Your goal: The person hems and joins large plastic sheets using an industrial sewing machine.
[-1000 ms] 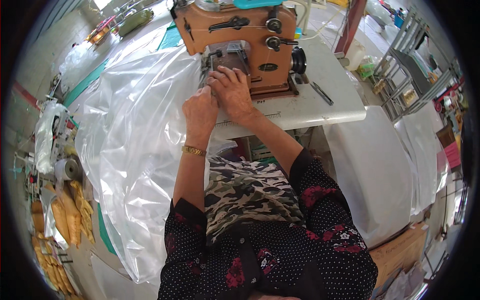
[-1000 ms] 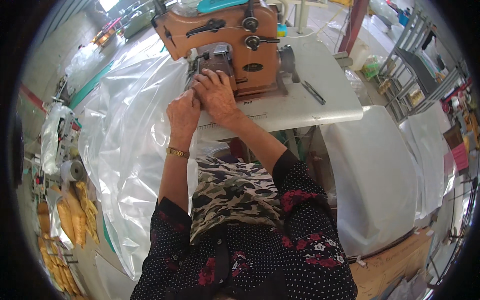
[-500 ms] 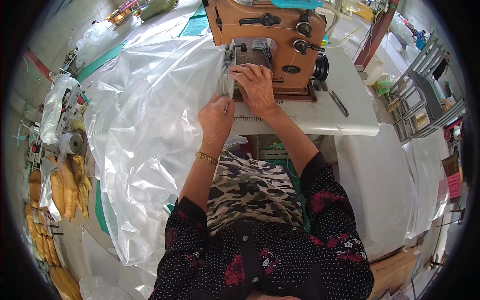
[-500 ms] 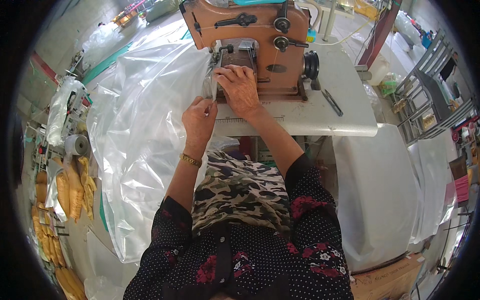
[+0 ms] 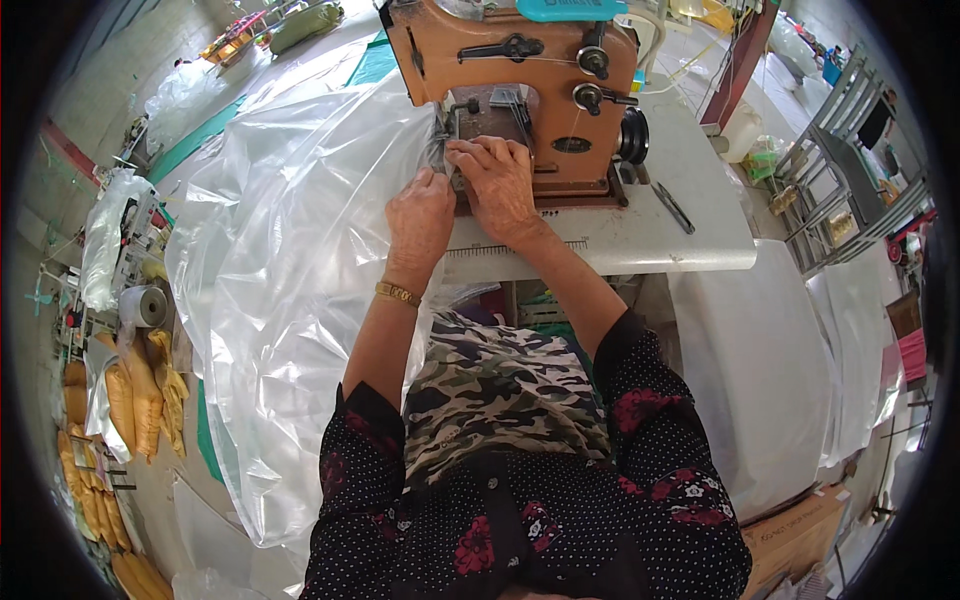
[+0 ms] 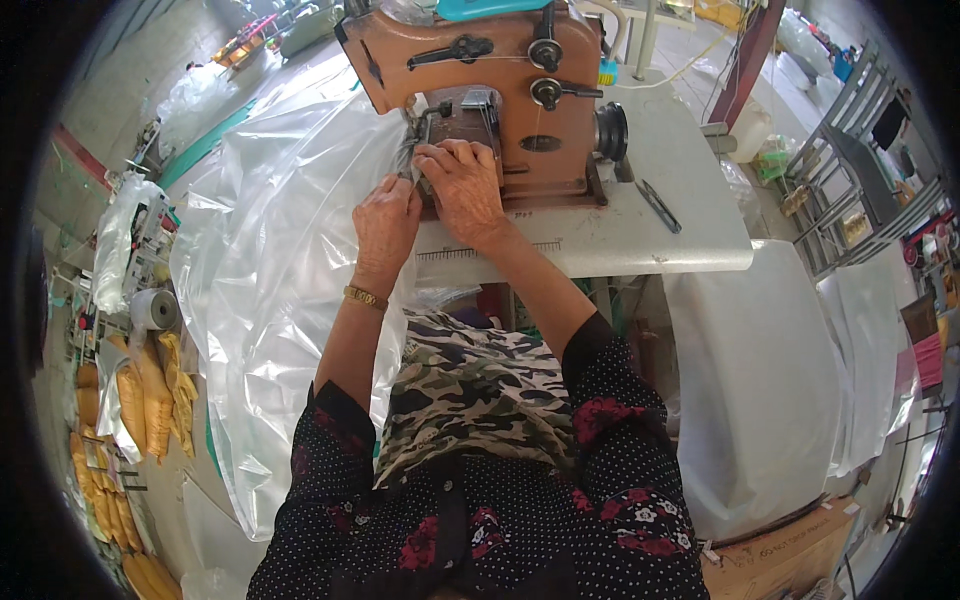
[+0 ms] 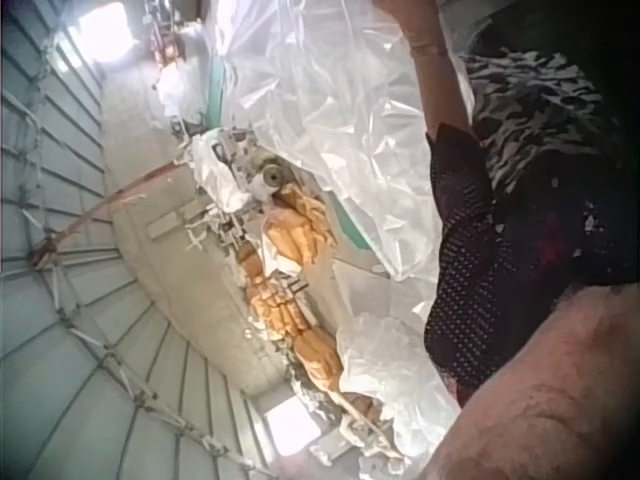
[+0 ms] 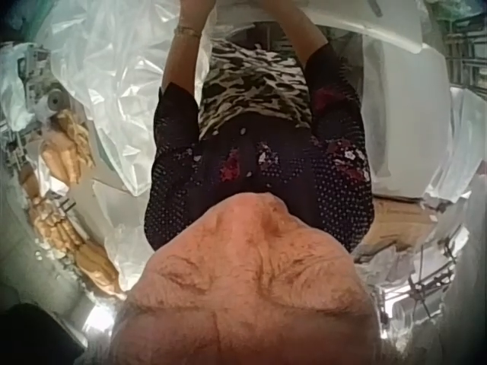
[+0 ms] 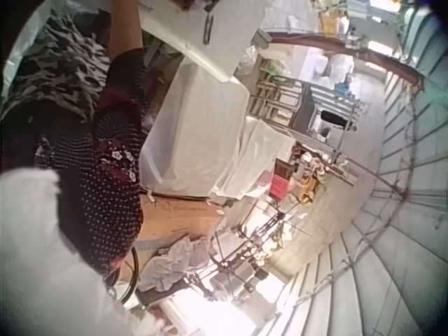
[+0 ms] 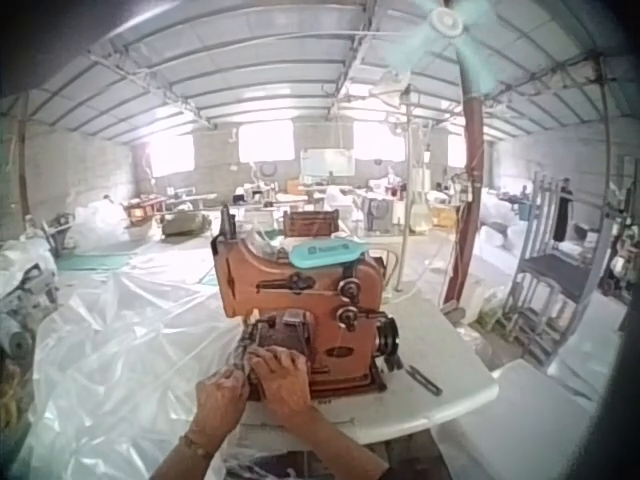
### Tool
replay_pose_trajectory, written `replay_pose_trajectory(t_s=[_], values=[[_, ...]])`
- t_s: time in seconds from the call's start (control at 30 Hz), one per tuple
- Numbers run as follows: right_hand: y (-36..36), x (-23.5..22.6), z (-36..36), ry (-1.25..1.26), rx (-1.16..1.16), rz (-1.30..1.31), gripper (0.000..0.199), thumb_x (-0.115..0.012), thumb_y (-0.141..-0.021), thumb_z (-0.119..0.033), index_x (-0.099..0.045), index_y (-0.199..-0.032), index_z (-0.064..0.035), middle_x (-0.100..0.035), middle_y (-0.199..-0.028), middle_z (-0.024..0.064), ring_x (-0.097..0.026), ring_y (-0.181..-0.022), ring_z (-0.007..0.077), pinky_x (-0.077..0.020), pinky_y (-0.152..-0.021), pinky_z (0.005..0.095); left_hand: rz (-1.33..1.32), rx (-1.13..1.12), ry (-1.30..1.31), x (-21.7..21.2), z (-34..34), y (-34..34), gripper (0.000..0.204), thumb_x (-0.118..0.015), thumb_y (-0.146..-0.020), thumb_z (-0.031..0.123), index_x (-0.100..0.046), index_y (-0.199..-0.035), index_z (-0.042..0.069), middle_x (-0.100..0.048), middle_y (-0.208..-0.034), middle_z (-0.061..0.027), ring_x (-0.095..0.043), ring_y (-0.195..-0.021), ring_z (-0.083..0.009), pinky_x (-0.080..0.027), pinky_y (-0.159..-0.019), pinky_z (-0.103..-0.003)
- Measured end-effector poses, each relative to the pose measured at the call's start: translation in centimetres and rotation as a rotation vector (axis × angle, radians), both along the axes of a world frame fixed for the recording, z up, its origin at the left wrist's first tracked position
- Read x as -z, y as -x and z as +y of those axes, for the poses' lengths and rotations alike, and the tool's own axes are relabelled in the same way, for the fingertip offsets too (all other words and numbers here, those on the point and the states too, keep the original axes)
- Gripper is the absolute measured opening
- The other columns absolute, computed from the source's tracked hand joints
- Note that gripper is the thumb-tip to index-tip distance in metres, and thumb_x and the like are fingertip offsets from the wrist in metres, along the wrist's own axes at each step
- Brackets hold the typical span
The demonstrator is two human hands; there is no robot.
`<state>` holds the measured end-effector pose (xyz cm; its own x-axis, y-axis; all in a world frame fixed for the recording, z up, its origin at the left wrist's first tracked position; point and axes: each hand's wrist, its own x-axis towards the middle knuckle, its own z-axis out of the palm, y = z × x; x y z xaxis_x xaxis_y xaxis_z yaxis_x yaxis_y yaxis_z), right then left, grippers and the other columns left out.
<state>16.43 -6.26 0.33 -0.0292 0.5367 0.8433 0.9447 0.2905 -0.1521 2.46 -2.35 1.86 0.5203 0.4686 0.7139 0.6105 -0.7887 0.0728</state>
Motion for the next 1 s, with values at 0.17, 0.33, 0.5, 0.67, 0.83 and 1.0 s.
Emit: replay_pose_trajectory(t_s=[0.17,0.33,0.5,0.67,0.83,1.0], values=[[0.1,-0.1,-0.1,0.013,-0.031,0.003,0.044,-0.065,-0.073,-0.003,-0.059,-0.116,-0.0095,-0.059,-0.125,-0.0006,-0.05,-0.114,0.022,-0.0322,-0.097,0.0405,-0.004,-0.019,0.005,-0.4,0.8,0.1,0.014,-0.057,-0.087,0.014,-0.056,-0.077,0.005,-0.06,-0.081,-0.0096,-0.064,-0.072,-0.0289,-0.051,-0.061,-0.041],[-0.2,0.5,0.1,-0.006,-0.015,-0.034,0.041,-0.065,-0.075,-0.011,-0.059,-0.115,-0.0088,-0.057,-0.126,0.0007,-0.049,-0.115,0.022,-0.0323,-0.097,0.0413,-0.079,-0.006,0.085,-0.5,0.0,0.1,0.01,-0.062,-0.082,0.011,-0.054,-0.079,0.005,-0.058,-0.08,-0.0112,-0.062,-0.073,-0.0321,-0.049,-0.063,-0.042],[-0.1,0.8,0.4,-0.027,-0.009,-0.033,0.042,-0.066,-0.076,-0.012,-0.059,-0.116,-0.0087,-0.057,-0.127,0.001,-0.049,-0.114,0.0223,-0.0328,-0.097,0.0418,-0.05,-0.009,0.136,-0.6,0.3,0.3,0.009,-0.062,-0.082,0.01,-0.055,-0.08,0.005,-0.058,-0.082,-0.0113,-0.062,-0.073,-0.0325,-0.049,-0.063,-0.042],[0.2,0.8,0.8,-0.022,-0.01,-0.007,0.04,-0.066,-0.079,-0.014,-0.059,-0.118,-0.0098,-0.057,-0.126,-0.0002,-0.05,-0.114,0.0222,-0.0307,-0.097,0.0416,-0.056,-0.01,0.118,-0.6,1.3,0.1,0.007,-0.061,-0.082,0.009,-0.056,-0.08,0.005,-0.059,-0.082,-0.0118,-0.062,-0.072,-0.0339,-0.049,-0.062,-0.043],[0.2,0.7,0.5,-0.026,0.021,-0.017,0.04,-0.067,-0.08,-0.017,-0.059,-0.119,-0.0112,-0.057,-0.126,-0.0005,-0.05,-0.113,0.0219,-0.03,-0.096,0.0413,-0.115,0.021,0.161,-0.9,1.4,0.0,0.009,-0.061,-0.082,0.011,-0.057,-0.077,0.004,-0.06,-0.077,-0.0121,-0.061,-0.069,-0.0344,-0.048,-0.062,-0.044],[0.6,1.3,0.5,-0.024,0.019,-0.01,0.039,-0.066,-0.081,-0.017,-0.059,-0.119,-0.0119,-0.057,-0.125,-0.001,-0.05,-0.113,0.0223,-0.0294,-0.097,0.0413,-0.12,0.026,0.191,-1.2,1.4,0.3,0.01,-0.063,-0.081,0.012,-0.058,-0.078,0.003,-0.06,-0.076,-0.0121,-0.061,-0.07,-0.034,-0.047,-0.062,-0.043]])
